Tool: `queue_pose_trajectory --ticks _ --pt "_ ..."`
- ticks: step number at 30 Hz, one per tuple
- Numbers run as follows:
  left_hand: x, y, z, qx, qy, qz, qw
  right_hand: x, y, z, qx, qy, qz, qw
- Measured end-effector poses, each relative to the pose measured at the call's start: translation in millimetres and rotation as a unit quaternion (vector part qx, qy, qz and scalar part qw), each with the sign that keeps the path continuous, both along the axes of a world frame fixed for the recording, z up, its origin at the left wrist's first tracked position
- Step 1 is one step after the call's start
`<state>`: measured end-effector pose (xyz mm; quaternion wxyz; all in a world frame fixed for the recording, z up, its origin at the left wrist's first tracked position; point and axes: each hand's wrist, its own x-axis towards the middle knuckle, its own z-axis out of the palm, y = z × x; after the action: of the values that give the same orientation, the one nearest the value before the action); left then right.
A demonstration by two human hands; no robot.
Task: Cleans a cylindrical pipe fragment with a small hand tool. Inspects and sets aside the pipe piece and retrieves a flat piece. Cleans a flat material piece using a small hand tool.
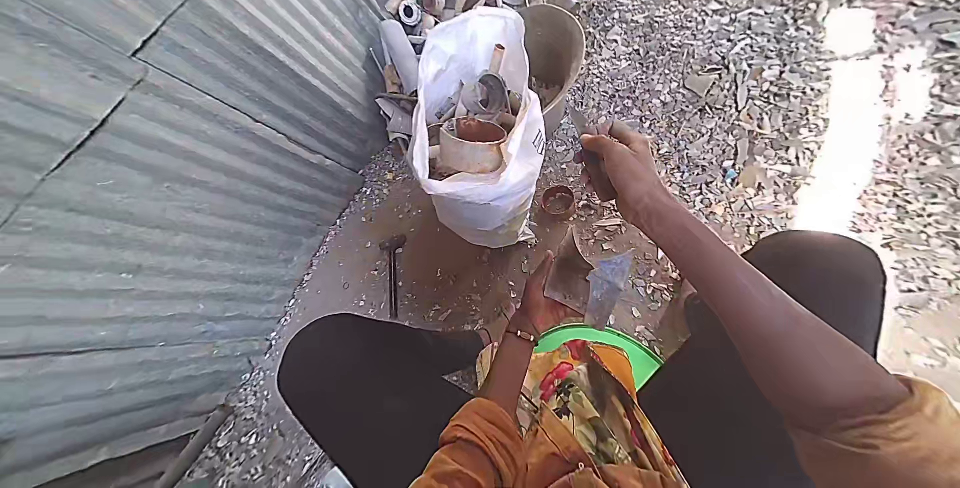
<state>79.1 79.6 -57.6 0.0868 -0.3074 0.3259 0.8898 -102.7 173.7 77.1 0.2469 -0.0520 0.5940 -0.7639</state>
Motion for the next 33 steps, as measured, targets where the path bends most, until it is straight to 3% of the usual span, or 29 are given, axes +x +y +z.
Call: queue_pose_trajectory --ticks 5,10,16,19,22,26,33 --pt "6.9 27.9 -8.1 0.013 -0.025 -0.029 0.999 -5.2 -6.0 -6.4 0.017 0.016 0.015 1.000" --pt "8.6 20.2 -17.0 0.024 -0.018 -0.067 0.997 -10.8 -12.4 -11.5 0.017 0.027 0.025 0.999" --pt "8.4 19.7 -21.6 0.091 -0.005 0.036 0.995 3.5 -11.9 -12.0 0.068 0.040 0.063 0.995" --pt "14.8 15.9 -26.3 0.145 0.066 0.087 0.983 13.6 -1.0 -10.3 0.059 0.040 0.085 0.994" --pt "19.6 3.4 -30.3 0.139 0.183 0.080 0.970 12.1 3.0 -7.4 0.013 0.016 0.056 0.998" --pt "24.6 -0.8 3.2 0.171 0.243 0.084 0.951 6.8 4.8 -2.6 0.014 -0.001 -0.003 1.000" --pt "7.1 -38.6 100.9 0.051 0.303 -0.030 0.951 10.0 26.6 12.9 0.028 0.139 0.016 0.990"
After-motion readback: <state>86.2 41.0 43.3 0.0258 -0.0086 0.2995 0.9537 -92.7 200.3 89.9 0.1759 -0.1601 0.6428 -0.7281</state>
